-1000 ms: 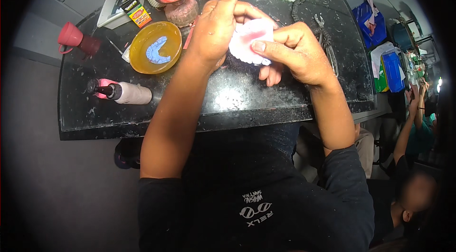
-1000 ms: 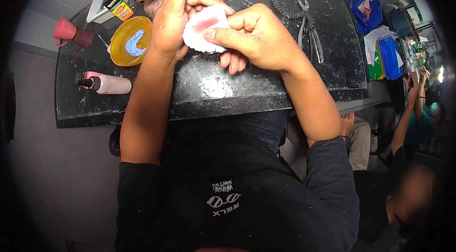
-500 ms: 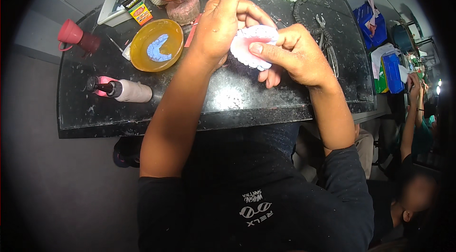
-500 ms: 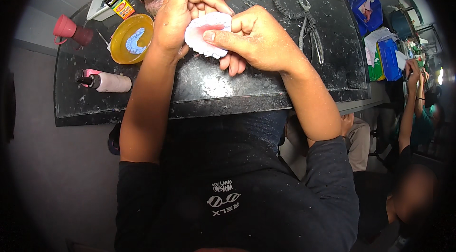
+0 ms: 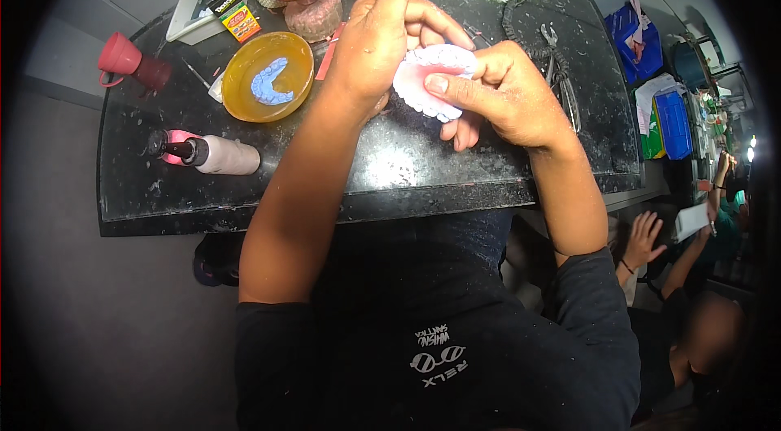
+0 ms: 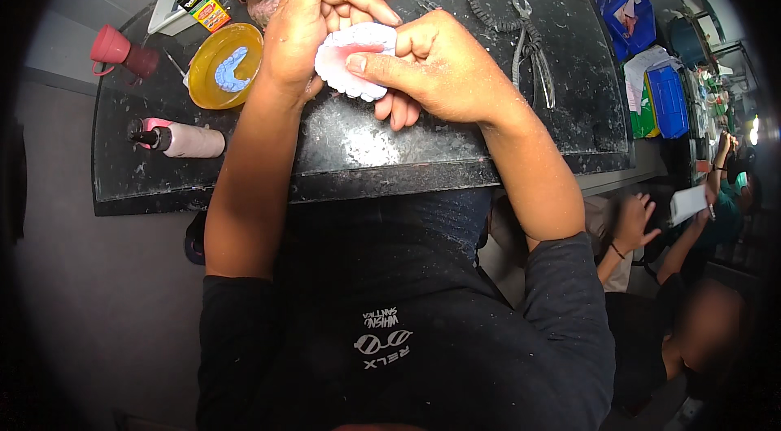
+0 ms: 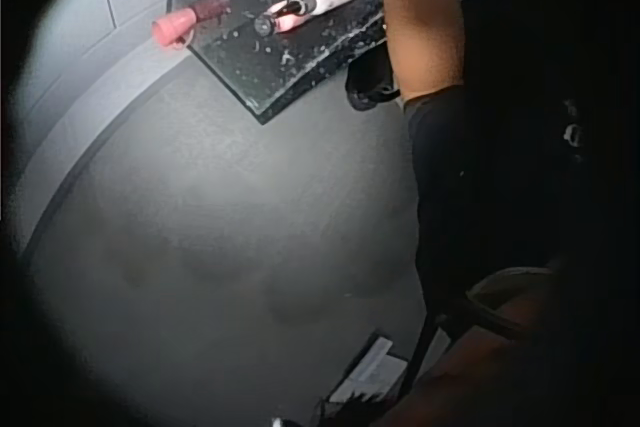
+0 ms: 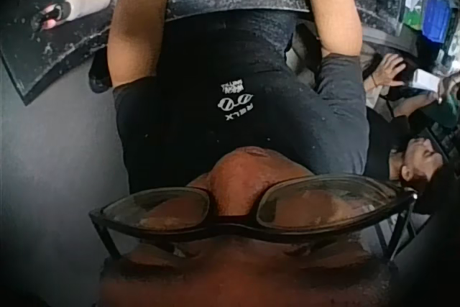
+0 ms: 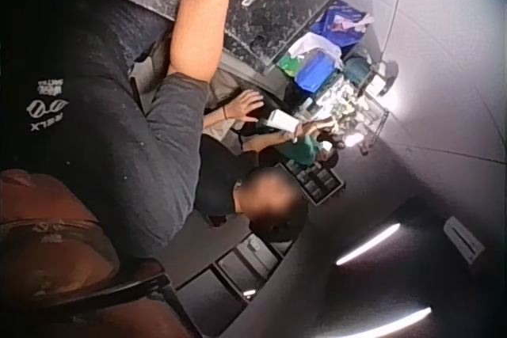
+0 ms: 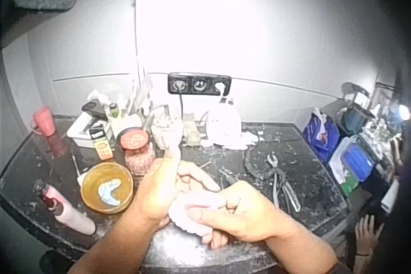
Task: The person shapes a dental prosthesis using a rotary hand tool, then fits the dental prosthesis onto a dental model by hand.
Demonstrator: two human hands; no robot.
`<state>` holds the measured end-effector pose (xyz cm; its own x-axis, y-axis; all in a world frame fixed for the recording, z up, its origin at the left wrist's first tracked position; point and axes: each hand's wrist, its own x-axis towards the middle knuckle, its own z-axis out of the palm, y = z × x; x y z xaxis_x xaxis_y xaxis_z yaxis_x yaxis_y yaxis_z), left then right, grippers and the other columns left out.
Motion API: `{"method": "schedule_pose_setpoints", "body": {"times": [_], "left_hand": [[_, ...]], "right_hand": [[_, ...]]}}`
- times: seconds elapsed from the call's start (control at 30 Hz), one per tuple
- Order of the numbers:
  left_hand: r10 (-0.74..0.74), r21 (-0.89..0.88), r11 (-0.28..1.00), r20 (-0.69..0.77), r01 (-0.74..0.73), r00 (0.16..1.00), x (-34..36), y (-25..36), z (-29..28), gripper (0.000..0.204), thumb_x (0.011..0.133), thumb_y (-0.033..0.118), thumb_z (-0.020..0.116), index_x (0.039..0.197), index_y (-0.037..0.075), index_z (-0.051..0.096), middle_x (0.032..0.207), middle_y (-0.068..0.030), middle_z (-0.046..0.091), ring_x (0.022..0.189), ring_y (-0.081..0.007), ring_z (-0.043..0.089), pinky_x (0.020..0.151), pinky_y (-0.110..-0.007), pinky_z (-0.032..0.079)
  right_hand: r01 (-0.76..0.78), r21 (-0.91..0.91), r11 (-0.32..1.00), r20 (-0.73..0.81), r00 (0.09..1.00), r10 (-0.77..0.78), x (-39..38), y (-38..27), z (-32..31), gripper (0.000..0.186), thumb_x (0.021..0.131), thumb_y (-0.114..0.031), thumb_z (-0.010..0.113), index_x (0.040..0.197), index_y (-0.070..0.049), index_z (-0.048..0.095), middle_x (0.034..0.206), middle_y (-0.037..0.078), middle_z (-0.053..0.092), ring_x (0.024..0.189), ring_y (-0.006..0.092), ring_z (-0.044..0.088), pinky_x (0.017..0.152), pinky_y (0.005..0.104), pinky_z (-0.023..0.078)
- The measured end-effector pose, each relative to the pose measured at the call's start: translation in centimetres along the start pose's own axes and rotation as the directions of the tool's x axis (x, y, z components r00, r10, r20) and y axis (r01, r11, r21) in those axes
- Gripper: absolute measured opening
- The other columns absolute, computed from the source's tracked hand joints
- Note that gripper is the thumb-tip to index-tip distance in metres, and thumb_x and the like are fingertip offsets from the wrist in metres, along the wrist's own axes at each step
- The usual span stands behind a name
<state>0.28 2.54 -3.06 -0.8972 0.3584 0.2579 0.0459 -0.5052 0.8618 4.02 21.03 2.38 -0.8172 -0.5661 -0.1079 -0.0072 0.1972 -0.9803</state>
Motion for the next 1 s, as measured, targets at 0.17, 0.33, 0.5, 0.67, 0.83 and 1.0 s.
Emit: {"method": "schedule_pose_setpoints", "body": {"times": [0.17, 0.33, 0.5, 0.67, 0.83, 1.0], "left_hand": [[0.007, 0.036, 0.999, -0.004, -0.007, 1.000, 0.0, 0.1, -0.1, 0.077, 0.109, 0.049, 0.026, 0.093, -0.013, 0.069, 0.084, -0.0211, 0.073, 0.073, -0.0246, 0.073, 0.071, -0.032, 0.060], [-0.055, -0.008, 0.998, -0.016, 0.055, 0.998, 0.0, 0.5, -0.1, 0.079, 0.107, 0.054, 0.029, 0.094, -0.012, 0.070, 0.084, -0.0202, 0.074, 0.074, -0.0245, 0.073, 0.072, -0.032, 0.059], [-0.101, 0.036, 0.994, -0.139, 0.107, 0.985, 0.5, 1.5, 0.6, 0.086, 0.102, 0.068, 0.031, 0.096, -0.007, 0.073, 0.078, -0.0130, 0.071, 0.065, -0.0162, 0.064, 0.062, -0.025, 0.050], [0.110, 0.184, 0.980, -0.183, -0.076, 0.977, 0.3, 1.7, 0.8, 0.041, 0.099, 0.036, 0.056, 0.095, 0.000, 0.075, 0.076, -0.0053, 0.069, 0.056, -0.0070, 0.056, 0.050, -0.019, 0.039], [0.220, 0.179, 0.964, -0.109, -0.198, 0.969, 0.5, 1.5, 0.5, 0.032, 0.097, 0.021, 0.055, 0.104, -0.007, 0.069, 0.082, -0.0089, 0.069, 0.064, -0.0125, 0.061, 0.059, -0.022, 0.047], [0.183, 0.402, 0.909, -0.153, -0.108, 0.971, 0.5, 1.1, 1.0, 0.020, 0.093, 0.013, 0.065, 0.105, -0.002, 0.073, 0.080, -0.0031, 0.069, 0.067, -0.0067, 0.059, 0.061, -0.021, 0.046]], "right_hand": [[-0.002, -0.009, 1.000, 0.004, 1.000, 0.002, 0.0, -0.1, 0.0, 0.031, 0.098, -0.024, 0.069, 0.086, 0.004, 0.073, 0.065, 0.012, 0.070, 0.050, 0.0122, 0.066, 0.046, 0.0229, 0.053], [0.018, -0.003, 1.000, 0.018, 1.000, -0.018, 0.2, 0.2, -0.1, 0.029, 0.099, -0.023, 0.068, 0.091, 0.004, 0.074, 0.066, 0.011, 0.070, 0.050, 0.0121, 0.066, 0.047, 0.0228, 0.053], [0.099, -0.006, 0.995, -0.128, 0.987, -0.099, 0.3, 0.4, 0.0, 0.028, 0.100, -0.022, 0.067, 0.097, 0.005, 0.073, 0.068, 0.009, 0.070, 0.054, 0.0101, 0.066, 0.049, 0.0214, 0.053], [0.284, -0.061, 0.957, -0.371, 0.884, -0.286, 1.0, 1.2, 0.4, 0.026, 0.101, -0.019, 0.065, 0.107, 0.005, 0.072, 0.078, 0.008, 0.072, 0.062, 0.0077, 0.067, 0.055, 0.0198, 0.054], [0.332, 0.014, 0.943, -0.439, 0.850, -0.293, 2.0, 2.3, 0.5, 0.028, 0.103, -0.018, 0.062, 0.109, 0.009, 0.067, 0.085, 0.016, 0.074, 0.073, 0.0179, 0.074, 0.061, 0.0255, 0.060], [0.240, 0.163, 0.957, -0.376, 0.912, -0.165, 2.4, 2.7, -0.6, 0.029, 0.103, -0.017, 0.061, 0.112, 0.010, 0.065, 0.089, 0.019, 0.073, 0.075, 0.0215, 0.075, 0.062, 0.0276, 0.061]]}}
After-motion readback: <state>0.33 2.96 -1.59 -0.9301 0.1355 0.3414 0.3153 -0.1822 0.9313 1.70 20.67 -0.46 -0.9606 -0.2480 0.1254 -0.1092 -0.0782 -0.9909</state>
